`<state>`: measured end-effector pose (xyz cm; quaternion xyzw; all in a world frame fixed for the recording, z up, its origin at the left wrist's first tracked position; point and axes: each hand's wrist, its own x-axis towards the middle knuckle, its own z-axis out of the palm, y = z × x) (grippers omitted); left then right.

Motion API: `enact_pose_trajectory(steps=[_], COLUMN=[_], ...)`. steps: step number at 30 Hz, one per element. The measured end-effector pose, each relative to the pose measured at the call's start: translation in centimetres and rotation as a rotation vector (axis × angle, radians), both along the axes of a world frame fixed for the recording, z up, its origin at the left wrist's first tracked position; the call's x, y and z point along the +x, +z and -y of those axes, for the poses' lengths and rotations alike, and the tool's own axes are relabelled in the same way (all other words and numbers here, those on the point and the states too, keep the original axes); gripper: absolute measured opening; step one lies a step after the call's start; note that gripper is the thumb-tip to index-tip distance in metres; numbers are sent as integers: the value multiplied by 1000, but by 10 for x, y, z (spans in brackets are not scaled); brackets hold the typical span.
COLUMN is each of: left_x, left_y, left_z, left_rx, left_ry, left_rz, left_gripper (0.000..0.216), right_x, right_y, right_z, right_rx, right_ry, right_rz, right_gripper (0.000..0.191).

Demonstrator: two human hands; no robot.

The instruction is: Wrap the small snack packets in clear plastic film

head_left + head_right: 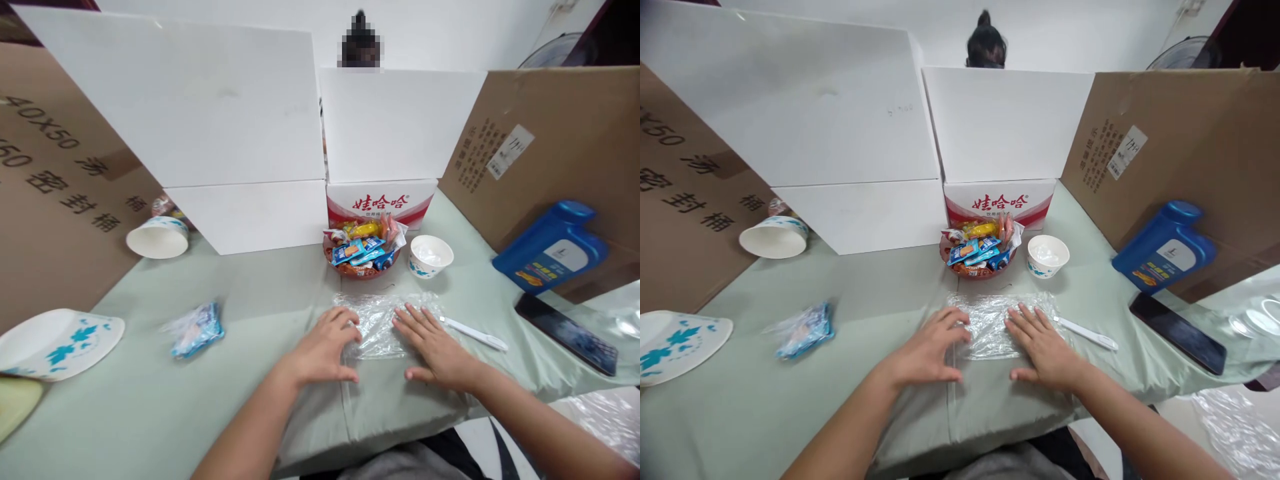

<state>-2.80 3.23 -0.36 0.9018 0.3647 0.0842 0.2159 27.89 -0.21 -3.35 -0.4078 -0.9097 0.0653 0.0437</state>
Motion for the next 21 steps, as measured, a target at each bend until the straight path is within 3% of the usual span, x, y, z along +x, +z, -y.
enact_pose_trajectory(steps=[2,5,8,13,18,21], left_x=[2,-4,-10,-3,-10,-21], left_y=[2,4,5,7,15,21], left_z=[4,3,0,3,0,-5], left_rx=[-42,-58,-32,12,-95,-211], left_ry=[-41,21,59,73,24,109], left_rz=[-21,-54,-60,-60,31,108], left_gripper=[35,14,18,21,16,15], right_x=[3,18,37,47,45,44], right_y=[-1,-5,-9,-12,-6,0], right_z=[8,18,26,35,39,41], right_rx=[-60,-68,-13,104,95,3], right_ry=[24,-71,-147,-142,-106,-66], right_rz=[1,-6,-61,-214,-268,-264], right_gripper=[91,81,63,24,19,28])
